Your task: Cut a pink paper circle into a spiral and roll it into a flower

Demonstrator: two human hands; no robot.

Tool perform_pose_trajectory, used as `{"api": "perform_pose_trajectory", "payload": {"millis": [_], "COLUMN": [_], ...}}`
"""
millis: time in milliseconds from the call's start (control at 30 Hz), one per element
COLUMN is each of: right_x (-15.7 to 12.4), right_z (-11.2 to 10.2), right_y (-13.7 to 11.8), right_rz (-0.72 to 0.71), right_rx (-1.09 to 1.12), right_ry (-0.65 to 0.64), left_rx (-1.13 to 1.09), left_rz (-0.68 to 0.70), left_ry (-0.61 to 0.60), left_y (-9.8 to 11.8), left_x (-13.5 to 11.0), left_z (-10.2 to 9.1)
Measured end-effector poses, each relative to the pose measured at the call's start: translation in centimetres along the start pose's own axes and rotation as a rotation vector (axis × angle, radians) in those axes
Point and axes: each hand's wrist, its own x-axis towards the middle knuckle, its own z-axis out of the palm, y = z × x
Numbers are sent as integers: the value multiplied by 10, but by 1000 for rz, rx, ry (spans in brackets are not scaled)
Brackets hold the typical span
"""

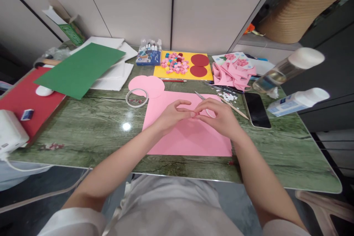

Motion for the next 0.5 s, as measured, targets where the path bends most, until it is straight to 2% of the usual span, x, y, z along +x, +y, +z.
{"api": "perform_pose_trajectory", "payload": {"millis": [267, 400, 500], "right_x": [-1, -2, -1], "right_z": [-3, 0, 2], "right_y": [0, 3, 3], "right_rz": [-44, -58, -57], "right_rx": [79, 21, -68], "right_ry": [-179, -86, 21], "left_rx": [299, 299, 184], "left_rz": [-58, 0, 52], "left_ry": [-132, -56, -12], "left_y": [13, 9, 2], "left_x": [-3, -4, -3], "left_z": [-7, -5, 0]}}
